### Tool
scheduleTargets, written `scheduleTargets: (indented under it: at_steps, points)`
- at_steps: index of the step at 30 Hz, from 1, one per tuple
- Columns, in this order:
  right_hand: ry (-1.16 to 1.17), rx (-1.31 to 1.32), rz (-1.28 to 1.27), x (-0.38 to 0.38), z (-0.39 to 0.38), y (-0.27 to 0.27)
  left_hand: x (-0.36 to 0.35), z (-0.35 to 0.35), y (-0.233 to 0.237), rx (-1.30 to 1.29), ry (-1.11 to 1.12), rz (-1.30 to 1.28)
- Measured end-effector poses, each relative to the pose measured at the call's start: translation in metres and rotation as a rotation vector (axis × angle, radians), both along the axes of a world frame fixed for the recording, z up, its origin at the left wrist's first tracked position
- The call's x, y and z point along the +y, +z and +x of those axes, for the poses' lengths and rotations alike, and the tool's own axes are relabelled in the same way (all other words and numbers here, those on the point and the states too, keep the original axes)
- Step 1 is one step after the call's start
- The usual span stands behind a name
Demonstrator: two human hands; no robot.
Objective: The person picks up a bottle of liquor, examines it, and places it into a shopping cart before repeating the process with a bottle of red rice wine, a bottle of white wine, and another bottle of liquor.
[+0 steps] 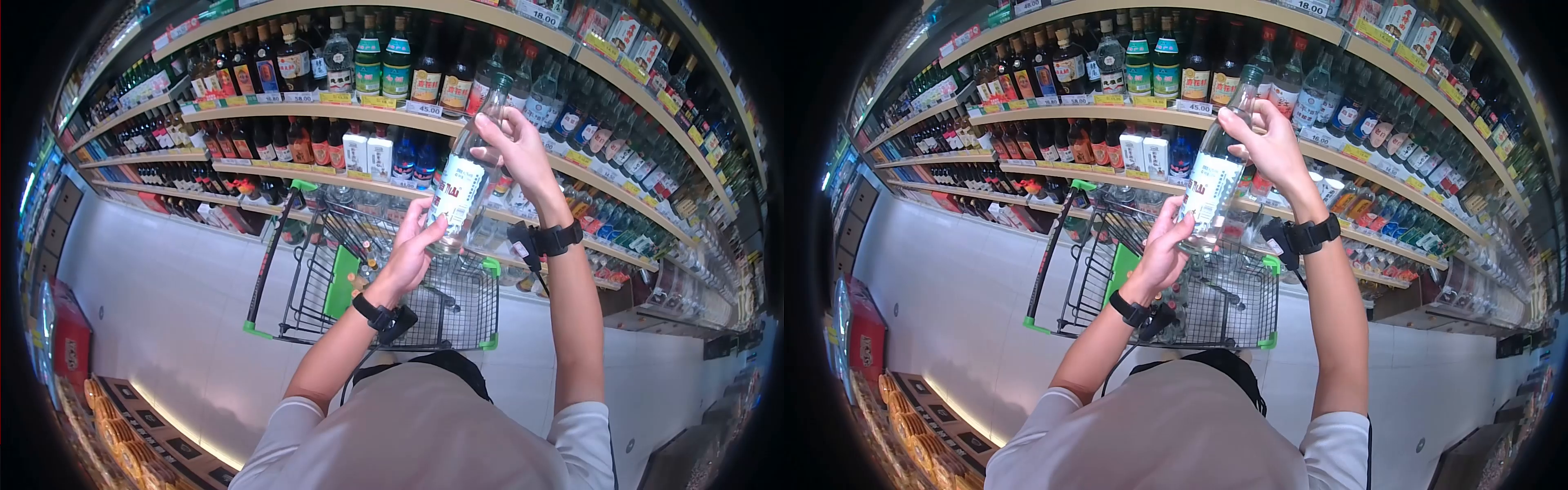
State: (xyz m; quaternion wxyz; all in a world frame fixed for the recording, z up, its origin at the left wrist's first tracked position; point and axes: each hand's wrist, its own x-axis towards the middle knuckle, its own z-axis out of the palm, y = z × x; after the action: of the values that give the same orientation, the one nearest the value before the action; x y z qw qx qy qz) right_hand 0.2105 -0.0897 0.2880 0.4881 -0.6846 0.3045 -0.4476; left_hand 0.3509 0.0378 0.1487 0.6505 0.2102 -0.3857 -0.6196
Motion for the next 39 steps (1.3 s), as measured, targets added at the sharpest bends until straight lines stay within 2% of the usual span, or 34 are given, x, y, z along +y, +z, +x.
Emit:
scheduleTargets:
  at_steps: [2,3,7,11,15,18,21,24,27,31,34,38,39]
  points:
    - [0.039,0.043,0.014,0.0,-0.005,0.003,0.005,0.001,0.006,0.084,-0.082,0.014]
    - [0.157,-0.019,0.107,-0.006,-0.005,0.002,0.008,0.001,0.007,0.127,-0.124,0.023]
    - [0.38,-0.25,0.272,-0.005,-0.003,0.007,0.009,0.004,0.011,0.412,-0.36,0.135]
    - [0.411,-0.176,0.21,0.001,0.009,0.014,0.013,0.005,0.015,0.687,-0.584,0.082]
    - [0.436,-0.054,0.169,0.009,0.021,0.026,0.015,0.009,0.016,0.808,-0.72,0.02]
    - [0.445,-0.05,0.124,0.016,0.029,0.029,0.012,0.011,0.003,0.92,-0.809,-0.035]
    - [0.438,-0.134,0.188,0.014,0.034,0.028,0.009,0.012,-0.007,1.053,-0.929,-0.043]
    - [0.276,0.019,-0.001,0.016,0.037,0.035,0.008,0.015,-0.006,1.014,-0.954,-0.008]
    - [0.042,0.055,-0.004,0.029,0.042,0.044,0.006,0.014,-0.001,0.737,-0.641,0.121]
    - [-0.237,0.339,-0.373,0.01,0.04,0.043,0.016,0.019,0.018,0.56,-0.269,0.111]
    - [-0.367,0.468,-0.538,0.015,0.039,0.038,0.005,0.024,0.008,0.417,-0.209,0.142]
    - [-0.029,0.227,-0.195,0.004,0.028,0.03,0.002,0.023,0.0,0.657,-0.49,0.154]
    - [0.002,0.181,-0.178,0.007,0.028,0.029,0.001,0.021,-0.003,0.682,-0.543,0.136]
